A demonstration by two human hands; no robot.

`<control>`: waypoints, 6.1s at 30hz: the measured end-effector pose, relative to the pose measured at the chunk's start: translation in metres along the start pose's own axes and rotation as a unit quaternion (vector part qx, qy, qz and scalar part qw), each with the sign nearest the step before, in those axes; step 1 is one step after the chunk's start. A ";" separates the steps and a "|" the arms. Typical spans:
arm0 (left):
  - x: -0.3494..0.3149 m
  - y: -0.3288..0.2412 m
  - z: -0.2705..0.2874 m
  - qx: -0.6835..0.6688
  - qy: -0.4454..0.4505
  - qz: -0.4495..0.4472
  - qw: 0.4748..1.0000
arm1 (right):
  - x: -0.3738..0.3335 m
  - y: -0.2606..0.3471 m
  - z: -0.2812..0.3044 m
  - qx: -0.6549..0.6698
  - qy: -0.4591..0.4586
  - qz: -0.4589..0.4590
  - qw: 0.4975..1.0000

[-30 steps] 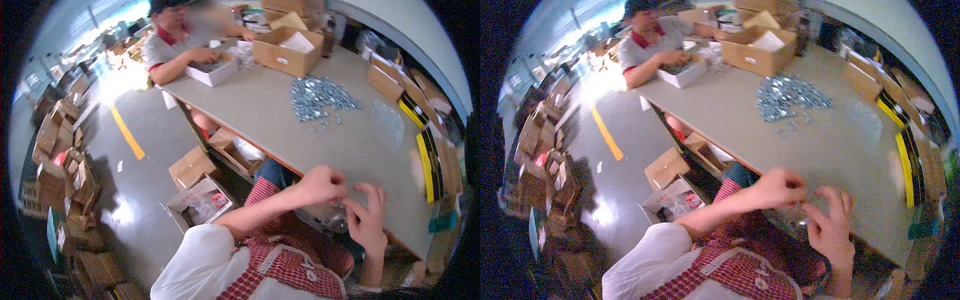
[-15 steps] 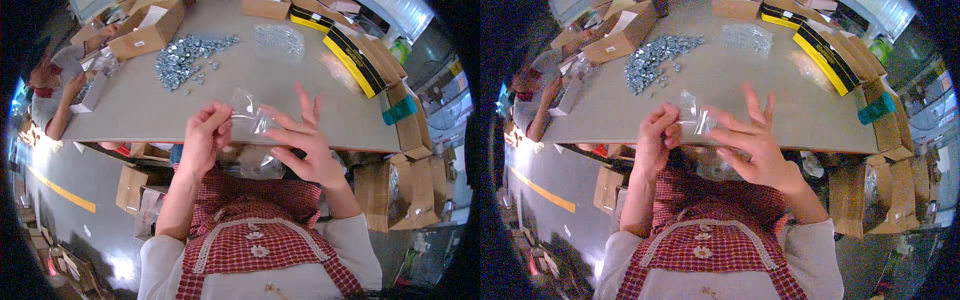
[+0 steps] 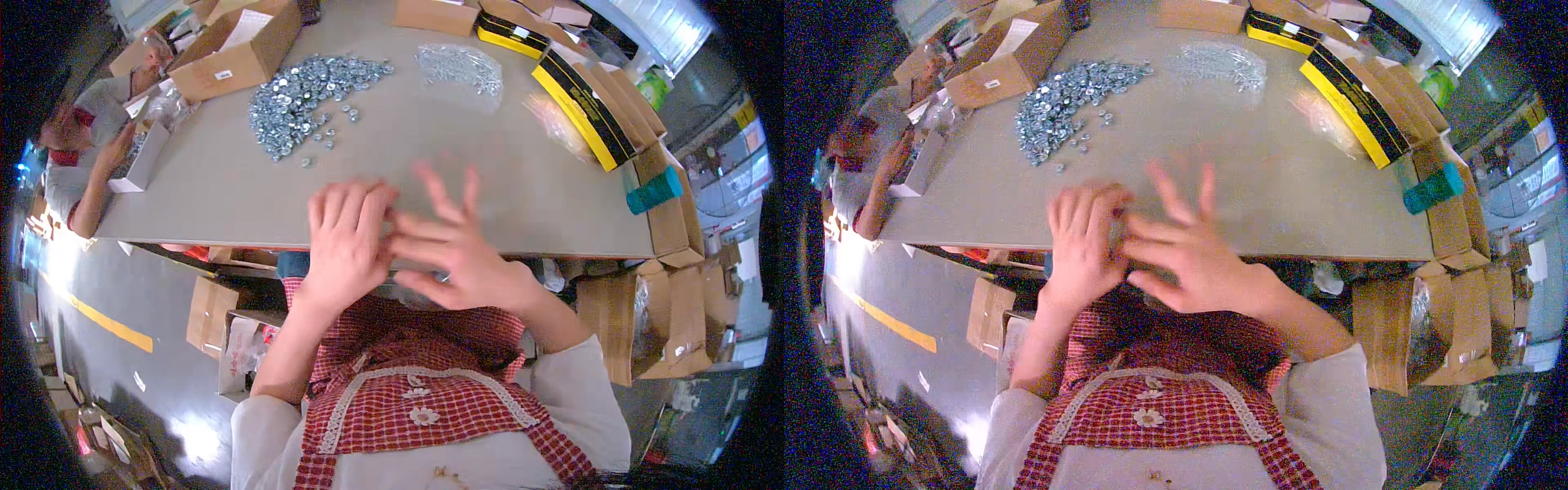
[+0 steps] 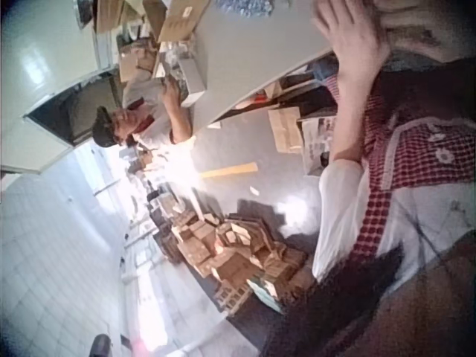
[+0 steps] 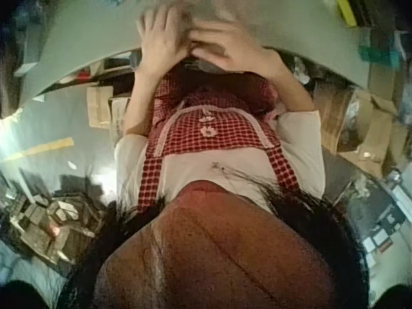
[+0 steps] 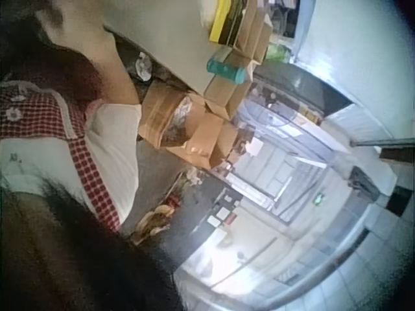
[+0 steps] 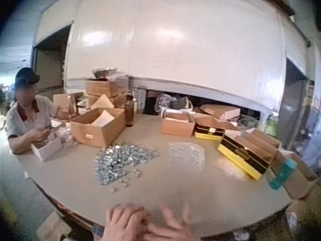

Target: Sorting and bagging small hardware items such as screws and washers in a warehouse setting.

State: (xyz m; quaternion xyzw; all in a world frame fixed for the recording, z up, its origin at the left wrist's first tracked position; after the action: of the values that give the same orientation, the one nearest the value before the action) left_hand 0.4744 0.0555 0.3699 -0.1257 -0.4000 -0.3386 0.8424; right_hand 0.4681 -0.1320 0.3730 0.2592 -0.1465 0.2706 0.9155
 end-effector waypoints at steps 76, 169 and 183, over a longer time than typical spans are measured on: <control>-0.142 -0.102 -0.137 -0.489 0.132 0.334 0.795 | 0.107 -0.200 -0.047 -0.182 0.089 -0.048 0.978; -0.163 -0.110 -0.159 -0.521 0.031 0.339 0.783 | -0.058 -0.038 0.001 0.328 0.179 -0.133 0.918; -0.122 -0.057 -0.012 -0.638 0.162 0.247 0.711 | -0.057 0.013 -0.037 0.158 0.155 0.129 0.967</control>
State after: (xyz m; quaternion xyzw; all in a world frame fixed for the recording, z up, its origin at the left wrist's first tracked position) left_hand 0.3885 0.0650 0.2661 -0.6708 0.0987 -0.3080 0.6674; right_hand 0.4191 -0.1262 0.3249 0.3347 0.0094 0.4429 0.8317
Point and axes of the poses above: each hand's wrist, its own x-axis towards the middle knuckle, its own z-axis out of the back of the hand, y = z × x, the point moved 1 cm from there along x, towards the middle knuckle, and after that the axes turned 13 degrees about -z, right-handed, at the moved point
